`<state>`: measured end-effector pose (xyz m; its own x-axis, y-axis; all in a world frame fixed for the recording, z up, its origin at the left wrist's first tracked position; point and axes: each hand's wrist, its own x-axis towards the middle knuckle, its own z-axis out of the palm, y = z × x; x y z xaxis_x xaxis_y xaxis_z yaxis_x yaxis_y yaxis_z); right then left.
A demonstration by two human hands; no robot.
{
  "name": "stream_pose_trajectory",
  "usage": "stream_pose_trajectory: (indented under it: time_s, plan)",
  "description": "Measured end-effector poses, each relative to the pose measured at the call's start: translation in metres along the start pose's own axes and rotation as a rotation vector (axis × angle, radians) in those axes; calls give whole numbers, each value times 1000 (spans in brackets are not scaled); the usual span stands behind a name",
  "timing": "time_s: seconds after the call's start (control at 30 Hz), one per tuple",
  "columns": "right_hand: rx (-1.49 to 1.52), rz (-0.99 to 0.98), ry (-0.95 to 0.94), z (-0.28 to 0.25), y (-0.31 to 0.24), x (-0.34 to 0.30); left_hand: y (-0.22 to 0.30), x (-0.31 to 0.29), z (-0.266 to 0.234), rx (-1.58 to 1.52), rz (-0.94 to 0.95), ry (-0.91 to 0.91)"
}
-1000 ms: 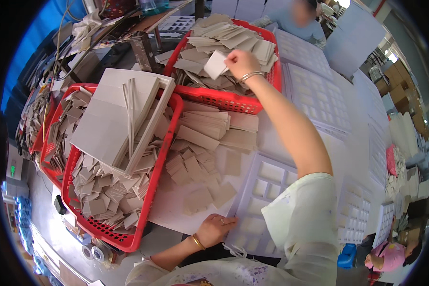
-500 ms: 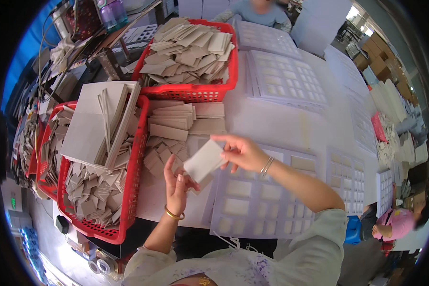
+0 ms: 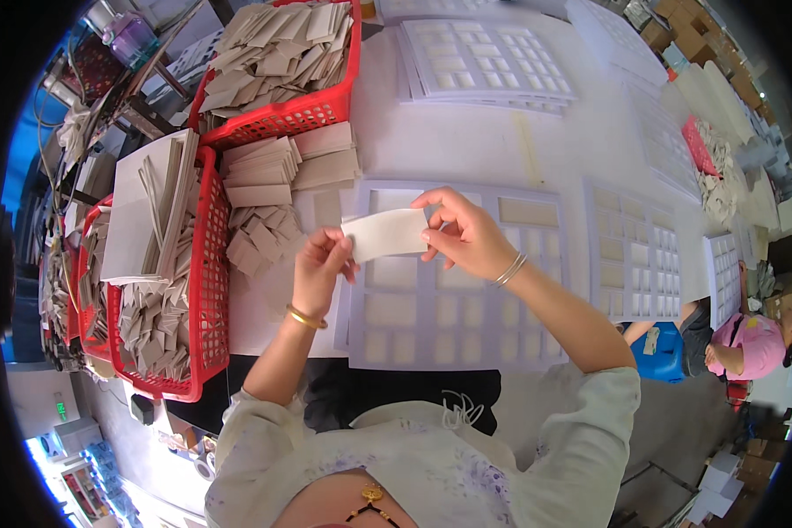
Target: The person is organizing and sorting cardboard inserts into a plastic tray at a packaging factory.
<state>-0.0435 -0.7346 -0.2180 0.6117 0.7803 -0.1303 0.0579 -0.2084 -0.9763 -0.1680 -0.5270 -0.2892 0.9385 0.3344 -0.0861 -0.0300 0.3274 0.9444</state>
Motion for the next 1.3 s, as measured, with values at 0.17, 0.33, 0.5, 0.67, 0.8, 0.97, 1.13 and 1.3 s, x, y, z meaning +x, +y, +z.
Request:
stream_pose_trajectory:
  time_s: [0.17,0.33,0.5,0.67,0.8,0.97,1.13,1.3]
  plan:
    - [70,-92,92,-9,15,4,18,19,5,48,31,-166]
    - [335,-95,179,-15,15,27,32,44,8,-101,111,-238]
    - [274,-14,409,-56,47,35,19,75,3,201,62,27]
    - [198,137,460,-77,92,24,-39,99,-23,406,-10,31]
    - [211,185,488,-87,110,12,-51,107,-20,660,-46,-81]
    - [160,223,495,-94,110,6,-71,130,-30,843,52,-160]
    - [46,250,459,-93,118,12,-69,133,-23,1072,116,-197]
    - [-60,279,316,-89,119,23,-60,117,-11,1235,188,-59]
